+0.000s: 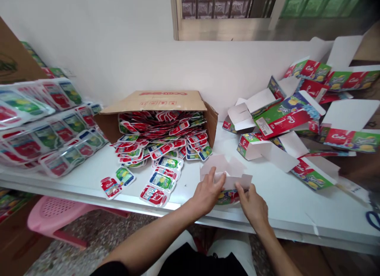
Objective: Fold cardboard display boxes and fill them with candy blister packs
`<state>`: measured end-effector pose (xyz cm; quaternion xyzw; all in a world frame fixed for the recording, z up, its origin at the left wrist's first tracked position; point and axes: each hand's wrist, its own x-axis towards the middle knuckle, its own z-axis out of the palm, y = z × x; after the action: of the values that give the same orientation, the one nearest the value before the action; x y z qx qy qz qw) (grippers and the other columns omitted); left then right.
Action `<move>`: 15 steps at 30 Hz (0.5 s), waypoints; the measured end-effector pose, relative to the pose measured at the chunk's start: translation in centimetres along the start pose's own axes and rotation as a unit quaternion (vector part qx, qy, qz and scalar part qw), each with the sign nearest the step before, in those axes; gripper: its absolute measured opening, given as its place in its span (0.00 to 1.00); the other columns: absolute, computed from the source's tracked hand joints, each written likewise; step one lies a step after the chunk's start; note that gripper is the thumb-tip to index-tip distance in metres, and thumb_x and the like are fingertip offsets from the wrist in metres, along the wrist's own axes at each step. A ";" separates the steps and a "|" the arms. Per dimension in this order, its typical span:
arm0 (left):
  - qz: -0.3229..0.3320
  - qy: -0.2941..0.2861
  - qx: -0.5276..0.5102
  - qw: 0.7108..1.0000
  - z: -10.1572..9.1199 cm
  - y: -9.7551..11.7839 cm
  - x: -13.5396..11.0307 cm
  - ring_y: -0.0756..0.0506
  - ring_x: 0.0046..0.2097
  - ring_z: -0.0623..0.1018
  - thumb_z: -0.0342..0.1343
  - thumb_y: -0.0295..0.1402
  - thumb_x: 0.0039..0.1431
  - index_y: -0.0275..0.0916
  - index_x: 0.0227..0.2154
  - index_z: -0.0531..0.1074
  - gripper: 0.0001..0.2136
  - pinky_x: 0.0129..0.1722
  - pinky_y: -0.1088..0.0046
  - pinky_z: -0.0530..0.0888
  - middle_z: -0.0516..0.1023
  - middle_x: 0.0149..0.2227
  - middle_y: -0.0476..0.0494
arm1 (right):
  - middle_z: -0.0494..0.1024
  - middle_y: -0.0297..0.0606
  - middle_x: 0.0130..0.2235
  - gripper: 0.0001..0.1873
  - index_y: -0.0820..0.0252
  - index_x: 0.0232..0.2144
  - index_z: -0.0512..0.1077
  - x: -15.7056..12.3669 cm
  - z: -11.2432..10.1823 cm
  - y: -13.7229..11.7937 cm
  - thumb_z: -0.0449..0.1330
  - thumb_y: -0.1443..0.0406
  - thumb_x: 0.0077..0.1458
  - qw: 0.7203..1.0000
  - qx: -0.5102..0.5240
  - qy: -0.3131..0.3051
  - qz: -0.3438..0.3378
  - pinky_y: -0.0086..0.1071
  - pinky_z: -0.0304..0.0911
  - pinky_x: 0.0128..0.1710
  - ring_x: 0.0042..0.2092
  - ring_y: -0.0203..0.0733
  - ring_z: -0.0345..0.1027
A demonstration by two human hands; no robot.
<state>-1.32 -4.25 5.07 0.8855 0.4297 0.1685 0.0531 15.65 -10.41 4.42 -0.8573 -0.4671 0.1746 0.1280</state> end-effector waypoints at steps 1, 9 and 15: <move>0.011 -0.003 0.014 1.000 0.2 0.0 0.2 0.33 0.54 0.70 0.52 0.33 0.61 0.50 0.62 0.50 0.27 0.38 0.59 0.76 0.50 0.64 0.28 | 0.80 0.46 0.36 0.36 0.60 0.54 0.58 0.1 0.0 -0.1 0.37 0.41 0.57 1.000 0.006 0.012 0.002 0.40 0.62 0.36 0.40 0.54 0.74; 0.098 -0.022 0.091 0.991 -0.2 -1.1 2.0 0.30 0.66 0.47 0.50 0.41 0.62 0.35 0.61 0.53 0.28 0.47 0.57 0.71 0.37 0.67 0.26 | 0.78 0.37 0.30 0.32 0.51 0.47 0.64 1.5 -0.3 1.2 0.41 0.38 0.53 1.000 -0.016 -0.006 -0.020 0.35 0.59 0.33 0.36 0.51 0.73; 0.111 -0.073 0.116 0.984 0.1 -0.9 1.8 0.31 0.57 0.67 0.45 0.51 0.61 0.26 0.51 0.67 0.30 0.50 0.54 0.66 0.66 0.55 0.22 | 0.75 0.33 0.26 0.27 0.50 0.33 0.68 2.4 0.0 2.1 0.38 0.42 0.57 0.996 0.058 -0.023 -0.065 0.30 0.56 0.29 0.30 0.43 0.70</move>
<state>-0.91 -2.24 5.20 0.9378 0.3402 0.0571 -0.0383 18.42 -9.52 3.15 -0.8123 -0.5134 0.2123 0.1775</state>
